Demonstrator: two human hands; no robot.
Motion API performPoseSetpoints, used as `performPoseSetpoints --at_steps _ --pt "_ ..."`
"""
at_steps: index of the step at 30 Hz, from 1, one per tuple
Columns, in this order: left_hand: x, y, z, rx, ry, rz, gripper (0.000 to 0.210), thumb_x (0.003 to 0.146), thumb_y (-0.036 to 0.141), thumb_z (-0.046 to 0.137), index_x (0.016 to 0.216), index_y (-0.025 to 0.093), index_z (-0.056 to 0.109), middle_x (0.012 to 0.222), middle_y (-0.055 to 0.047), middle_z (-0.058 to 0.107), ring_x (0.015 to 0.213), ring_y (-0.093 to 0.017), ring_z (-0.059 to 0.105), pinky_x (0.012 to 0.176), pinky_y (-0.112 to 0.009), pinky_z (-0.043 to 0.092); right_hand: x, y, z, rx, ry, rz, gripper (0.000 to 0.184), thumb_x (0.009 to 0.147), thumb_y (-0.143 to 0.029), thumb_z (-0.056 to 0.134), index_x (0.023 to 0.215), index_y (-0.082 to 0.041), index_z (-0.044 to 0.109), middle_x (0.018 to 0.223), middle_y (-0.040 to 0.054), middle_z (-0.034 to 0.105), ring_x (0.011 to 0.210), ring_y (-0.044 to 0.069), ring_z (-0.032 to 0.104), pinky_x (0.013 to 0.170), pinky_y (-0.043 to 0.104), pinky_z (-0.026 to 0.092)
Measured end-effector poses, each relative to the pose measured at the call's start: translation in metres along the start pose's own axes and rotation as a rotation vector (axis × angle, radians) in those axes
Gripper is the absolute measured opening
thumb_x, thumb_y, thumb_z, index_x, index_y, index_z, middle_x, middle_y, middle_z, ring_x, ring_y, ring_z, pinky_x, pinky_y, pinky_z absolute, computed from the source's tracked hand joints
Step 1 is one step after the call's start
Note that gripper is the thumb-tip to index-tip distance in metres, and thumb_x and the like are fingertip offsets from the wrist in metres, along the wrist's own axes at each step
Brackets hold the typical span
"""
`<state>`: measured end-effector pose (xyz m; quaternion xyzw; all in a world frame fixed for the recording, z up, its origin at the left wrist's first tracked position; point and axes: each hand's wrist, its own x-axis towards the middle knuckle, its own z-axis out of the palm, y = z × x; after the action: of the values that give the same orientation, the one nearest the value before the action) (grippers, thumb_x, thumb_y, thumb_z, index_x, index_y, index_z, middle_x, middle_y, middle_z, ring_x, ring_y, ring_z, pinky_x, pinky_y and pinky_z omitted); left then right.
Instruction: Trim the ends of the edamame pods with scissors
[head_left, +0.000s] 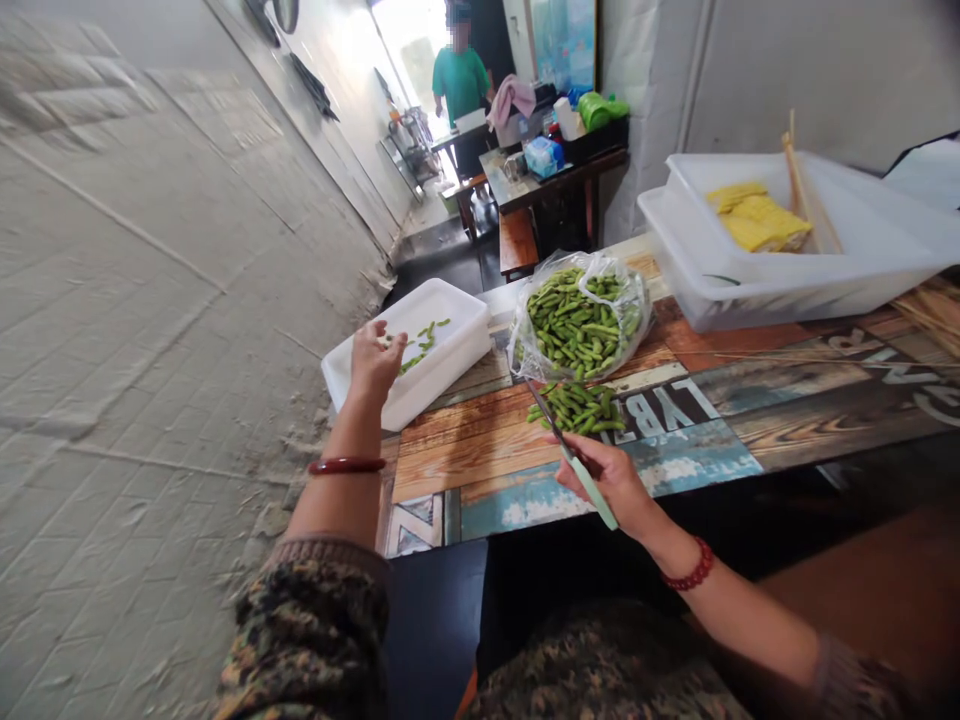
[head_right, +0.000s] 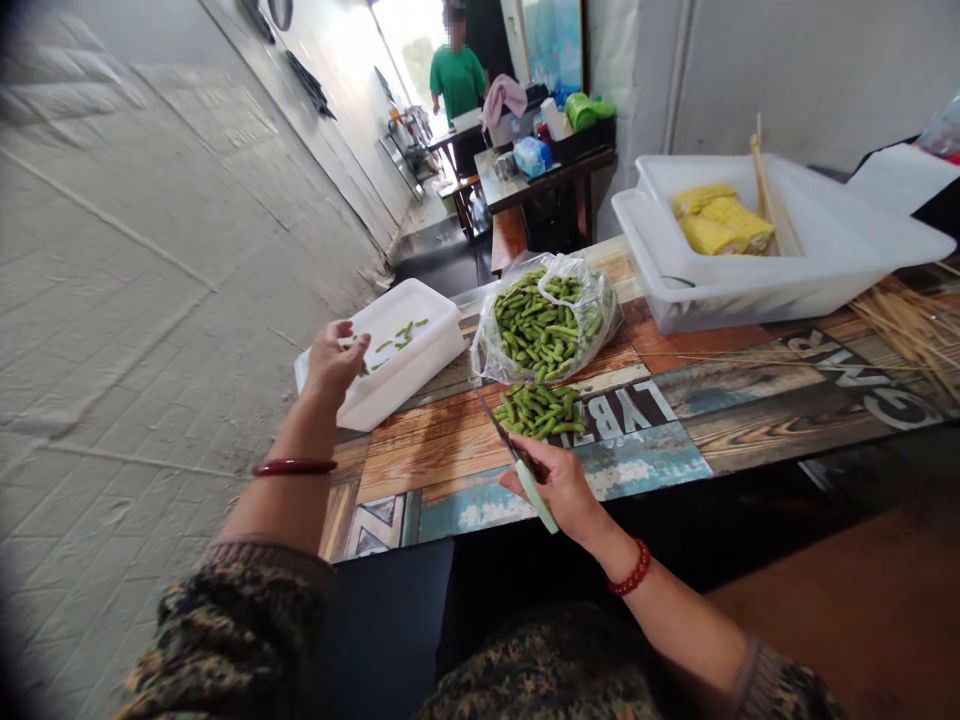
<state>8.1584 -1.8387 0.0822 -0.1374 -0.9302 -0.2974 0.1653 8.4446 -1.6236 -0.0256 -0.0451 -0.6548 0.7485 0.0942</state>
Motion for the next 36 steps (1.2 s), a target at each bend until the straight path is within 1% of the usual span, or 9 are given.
performPoseSetpoints --at_steps 4,6,11,16,21,25,30,33,36 --pt "-0.016 -0.007 0.016 0.08 -0.227 0.053 0.043 0.084 0.043 0.052 0.107 0.01 0.067 0.102 -0.014 0.071 0.089 -0.027 0.065 0.081 -0.035 0.048 0.0 0.0 -0.002 0.017 0.016 0.005 0.051 0.074 -0.041 0.077 0.119 -0.017 0.068 0.073 -0.002 0.059 0.062 0.01 0.052 0.061 0.024 0.049" --pt "-0.028 -0.004 0.022 0.149 -0.262 0.121 0.044 0.085 0.044 0.05 0.108 0.01 0.067 0.104 -0.016 0.071 0.096 -0.029 0.065 0.086 -0.037 0.047 -0.001 0.0 -0.002 0.065 0.052 0.006 0.05 0.074 -0.04 0.078 0.118 -0.017 0.068 0.072 -0.0025 0.057 0.058 0.009 0.049 0.055 0.022 0.047" --pt "-0.052 0.011 0.024 0.298 -0.201 0.191 0.043 0.088 0.041 0.05 0.116 0.011 0.063 0.113 -0.019 0.066 0.105 -0.033 0.059 0.093 -0.043 0.044 -0.001 0.0 -0.002 0.254 0.193 -0.017 0.042 0.084 -0.043 0.068 0.119 -0.02 0.063 0.068 -0.0042 0.052 0.051 0.008 0.044 0.046 0.021 0.04" --pt "-0.088 0.043 0.036 0.263 0.058 0.336 0.035 0.089 0.028 0.053 0.119 0.013 0.061 0.118 -0.019 0.059 0.112 -0.034 0.052 0.097 -0.048 0.041 -0.001 0.0 0.0 0.237 0.196 -0.032 0.042 0.084 -0.045 0.068 0.117 -0.021 0.063 0.066 -0.0045 0.05 0.051 0.009 0.043 0.046 0.023 0.039" --pt "-0.129 0.076 0.082 -0.018 -0.362 0.664 0.029 0.089 0.011 0.048 0.109 0.019 0.066 0.108 -0.012 0.063 0.099 -0.024 0.059 0.088 -0.039 0.048 -0.001 -0.001 0.001 0.19 0.192 -0.029 0.041 0.084 -0.045 0.067 0.118 -0.022 0.064 0.069 -0.0035 0.052 0.051 0.008 0.043 0.047 0.023 0.039" --pt "-0.141 0.083 0.103 -0.036 -0.473 0.735 0.031 0.087 0.007 0.048 0.11 0.017 0.067 0.119 -0.013 0.062 0.107 -0.024 0.057 0.093 -0.04 0.047 0.0 -0.002 0.001 0.156 0.18 -0.026 0.041 0.081 -0.042 0.07 0.117 -0.021 0.066 0.07 -0.0028 0.054 0.052 0.008 0.044 0.046 0.021 0.04" --pt "-0.144 0.075 0.1 -0.125 -0.43 0.545 0.009 0.084 0.015 0.06 0.082 0.019 0.068 0.093 -0.009 0.065 0.092 -0.024 0.058 0.084 -0.038 0.046 0.0 -0.001 0.001 0.101 0.171 -0.014 0.041 0.079 -0.038 0.072 0.116 -0.021 0.067 0.074 -0.0019 0.057 0.054 0.008 0.045 0.047 0.02 0.042" --pt "-0.151 0.067 0.094 -0.44 -0.417 0.231 0.004 0.082 0.02 0.065 0.078 0.018 0.065 0.073 -0.002 0.06 0.073 -0.017 0.056 0.071 -0.03 0.045 -0.001 -0.002 0.0 0.046 0.145 -0.01 0.041 0.08 -0.039 0.071 0.117 -0.02 0.067 0.074 -0.0012 0.059 0.053 0.008 0.046 0.047 0.02 0.043" --pt "-0.156 0.062 0.084 -0.816 -0.42 -0.081 0.015 0.079 0.029 0.07 0.088 0.016 0.068 0.078 -0.003 0.065 0.071 -0.014 0.057 0.069 -0.027 0.045 0.003 -0.01 -0.003 -0.021 0.069 -0.023 0.041 0.084 -0.04 0.067 0.119 -0.019 0.066 0.071 -0.0008 0.06 0.051 0.009 0.047 0.045 0.02 0.044"
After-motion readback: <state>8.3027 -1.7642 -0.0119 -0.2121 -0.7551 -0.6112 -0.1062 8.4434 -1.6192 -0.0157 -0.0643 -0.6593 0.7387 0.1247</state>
